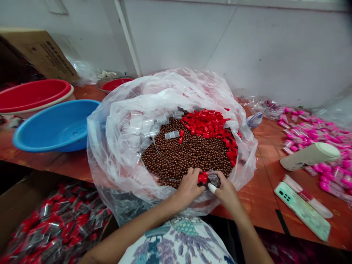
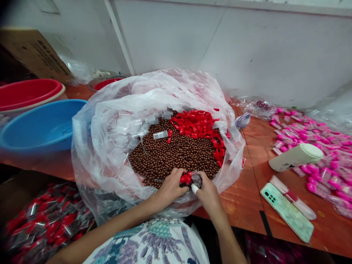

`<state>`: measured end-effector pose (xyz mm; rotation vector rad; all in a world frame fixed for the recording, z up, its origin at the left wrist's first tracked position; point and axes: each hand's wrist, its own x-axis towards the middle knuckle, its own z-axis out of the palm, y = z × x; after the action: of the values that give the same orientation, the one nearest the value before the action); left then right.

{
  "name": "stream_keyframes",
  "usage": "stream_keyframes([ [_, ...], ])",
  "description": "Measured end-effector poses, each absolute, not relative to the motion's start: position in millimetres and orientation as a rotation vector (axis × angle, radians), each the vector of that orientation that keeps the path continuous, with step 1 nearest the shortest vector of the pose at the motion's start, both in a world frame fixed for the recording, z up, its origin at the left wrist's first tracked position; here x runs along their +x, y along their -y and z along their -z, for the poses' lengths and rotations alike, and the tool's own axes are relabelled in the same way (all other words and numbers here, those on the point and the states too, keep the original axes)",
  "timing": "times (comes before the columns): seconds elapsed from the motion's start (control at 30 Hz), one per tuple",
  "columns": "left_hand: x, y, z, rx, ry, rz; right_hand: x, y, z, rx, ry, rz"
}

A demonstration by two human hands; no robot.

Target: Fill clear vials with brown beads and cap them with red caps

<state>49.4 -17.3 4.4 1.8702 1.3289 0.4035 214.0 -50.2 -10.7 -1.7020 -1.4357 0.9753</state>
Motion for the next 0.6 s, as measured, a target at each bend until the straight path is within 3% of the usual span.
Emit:
stream_keyframes([
  [0.37,43,4,-2,0.705,-0.941,-1.013,170,30,12,-1.393,1.087,-1.119],
  [0.6,-26,-6,-29,0.577,-0.789,-1.247,101,-5,-16,-1.267,1.394,-1.277],
])
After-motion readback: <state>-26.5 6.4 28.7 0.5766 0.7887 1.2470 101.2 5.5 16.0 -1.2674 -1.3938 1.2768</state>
